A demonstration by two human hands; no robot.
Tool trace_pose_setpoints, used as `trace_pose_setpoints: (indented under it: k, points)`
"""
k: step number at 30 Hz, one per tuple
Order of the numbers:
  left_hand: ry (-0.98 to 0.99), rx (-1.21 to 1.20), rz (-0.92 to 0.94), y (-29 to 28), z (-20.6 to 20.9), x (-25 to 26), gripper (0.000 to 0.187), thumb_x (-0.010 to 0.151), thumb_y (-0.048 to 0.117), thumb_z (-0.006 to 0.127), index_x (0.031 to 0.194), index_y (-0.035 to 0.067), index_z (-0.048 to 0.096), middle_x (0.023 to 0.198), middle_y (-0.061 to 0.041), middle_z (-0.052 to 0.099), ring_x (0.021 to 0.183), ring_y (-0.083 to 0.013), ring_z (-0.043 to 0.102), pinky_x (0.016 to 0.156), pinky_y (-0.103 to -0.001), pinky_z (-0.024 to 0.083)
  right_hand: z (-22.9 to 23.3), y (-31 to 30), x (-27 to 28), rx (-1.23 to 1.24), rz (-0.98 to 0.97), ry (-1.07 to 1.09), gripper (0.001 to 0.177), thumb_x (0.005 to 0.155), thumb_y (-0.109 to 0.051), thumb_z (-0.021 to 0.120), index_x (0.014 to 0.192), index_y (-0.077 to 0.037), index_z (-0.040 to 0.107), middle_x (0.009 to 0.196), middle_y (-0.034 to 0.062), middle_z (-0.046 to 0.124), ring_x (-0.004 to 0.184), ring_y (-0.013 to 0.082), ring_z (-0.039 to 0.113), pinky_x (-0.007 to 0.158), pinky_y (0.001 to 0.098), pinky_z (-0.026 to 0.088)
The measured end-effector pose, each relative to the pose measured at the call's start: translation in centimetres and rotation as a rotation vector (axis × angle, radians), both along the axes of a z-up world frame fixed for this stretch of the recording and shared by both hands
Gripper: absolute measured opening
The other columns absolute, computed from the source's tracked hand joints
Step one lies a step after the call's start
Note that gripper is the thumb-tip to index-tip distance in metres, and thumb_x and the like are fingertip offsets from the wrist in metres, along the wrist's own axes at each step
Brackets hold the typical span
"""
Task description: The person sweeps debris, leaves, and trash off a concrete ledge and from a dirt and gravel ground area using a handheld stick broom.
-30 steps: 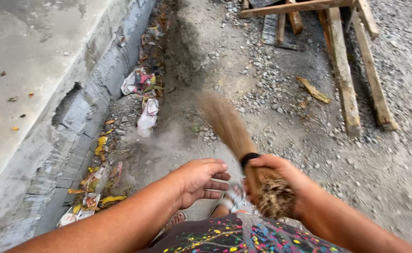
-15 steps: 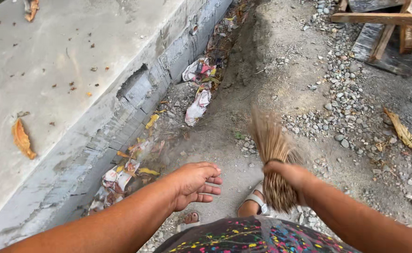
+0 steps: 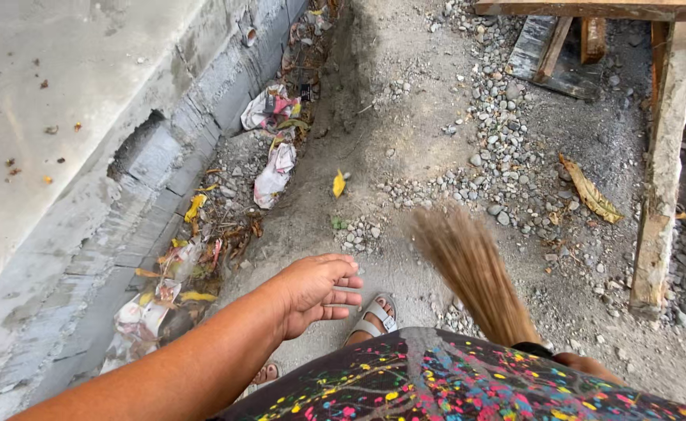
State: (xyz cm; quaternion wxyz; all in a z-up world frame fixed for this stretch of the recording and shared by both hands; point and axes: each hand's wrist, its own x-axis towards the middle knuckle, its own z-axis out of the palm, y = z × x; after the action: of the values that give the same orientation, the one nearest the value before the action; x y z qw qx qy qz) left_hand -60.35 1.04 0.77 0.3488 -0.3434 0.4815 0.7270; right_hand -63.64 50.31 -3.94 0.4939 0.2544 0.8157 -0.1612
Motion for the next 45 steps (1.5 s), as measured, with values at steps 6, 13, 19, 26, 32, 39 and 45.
trace_pose_setpoints:
  k: [6, 13, 19, 26, 32, 39, 45]
  points:
    - [0.014, -0.023, -0.029, 2.9, 0.3, -4.0, 0.049, 0.092, 0.030, 0.063, 0.139, 0.019, 0.056, 0.117, -0.004, 0.067, 0.104, -0.0205, 0.066, 0.085, -0.039, 0.053, 8.6, -3.8, -7.3, -0.230, 0.082, 0.204, 0.050, 0.084, -0.038, 0.076, 0.117, -0.001, 0.068, 0.090, 0.0189, 0.075, 0.082, 0.0294, 0.072, 0.074, 0.0417, 0.061]
    - [0.154, 0.059, -0.258, 10.8, -0.1, -12.8, 0.048, 0.093, 0.032, 0.062, 0.139, 0.020, 0.055, 0.117, -0.003, 0.065, 0.105, -0.0211, 0.066, 0.085, -0.040, 0.053, 13.8, -9.5, -10.9, -0.382, -0.385, 0.159, 0.040, 0.080, -0.032, 0.072, 0.107, -0.002, 0.067, 0.083, 0.0158, 0.071, 0.073, 0.0295, 0.069, 0.065, 0.0419, 0.057]
    - [0.183, 0.121, -0.343, 12.7, -1.1, -17.9, 0.050, 0.092, 0.032, 0.062, 0.140, 0.020, 0.054, 0.115, -0.003, 0.066, 0.104, -0.0212, 0.066, 0.083, -0.039, 0.053, 11.7, -5.8, -10.2, -0.434, -0.650, 0.184, 0.037, 0.082, -0.035, 0.067, 0.103, -0.005, 0.066, 0.084, 0.0138, 0.068, 0.072, 0.0277, 0.067, 0.064, 0.0400, 0.057]
    - [0.098, 0.021, -0.314, 10.0, -2.5, -24.3, 0.047, 0.093, 0.030, 0.062, 0.138, 0.019, 0.057, 0.116, -0.003, 0.066, 0.103, -0.0204, 0.066, 0.084, -0.039, 0.053, 4.6, -0.4, -17.8, -0.633, -1.561, 0.250, 0.031, 0.085, -0.039, 0.060, 0.101, -0.012, 0.062, 0.087, 0.0075, 0.066, 0.075, 0.0216, 0.067, 0.065, 0.0371, 0.059]
    - [0.027, -0.014, -0.242, 6.7, -2.4, -29.2, 0.048, 0.092, 0.029, 0.063, 0.139, 0.019, 0.058, 0.115, -0.004, 0.067, 0.105, -0.0216, 0.067, 0.086, -0.039, 0.055, 2.7, -3.9, -31.7, -0.747, -1.459, 0.233, 0.038, 0.089, -0.036, 0.066, 0.113, -0.007, 0.059, 0.090, 0.0068, 0.066, 0.074, 0.0168, 0.067, 0.066, 0.0298, 0.062]
    - [0.012, -0.025, -0.309, 9.0, -2.6, -36.5, 0.048, 0.092, 0.030, 0.062, 0.139, 0.019, 0.057, 0.121, -0.005, 0.067, 0.109, -0.0223, 0.066, 0.088, -0.042, 0.053, 11.1, -8.3, -32.6, -0.872, -0.860, -0.157, 0.054, 0.069, -0.035, 0.072, 0.107, 0.003, 0.064, 0.078, 0.0186, 0.070, 0.062, 0.0272, 0.069, 0.055, 0.0366, 0.059]
    - [0.069, 0.048, -0.429, 12.8, -1.7, -41.5, 0.048, 0.093, 0.031, 0.061, 0.139, 0.016, 0.056, 0.122, -0.006, 0.067, 0.109, -0.0231, 0.067, 0.089, -0.042, 0.052, 13.7, -10.8, -32.2, -0.612, -0.936, -0.071, 0.053, 0.069, -0.035, 0.075, 0.107, 0.002, 0.068, 0.083, 0.0184, 0.073, 0.067, 0.0284, 0.071, 0.065, 0.0425, 0.062]
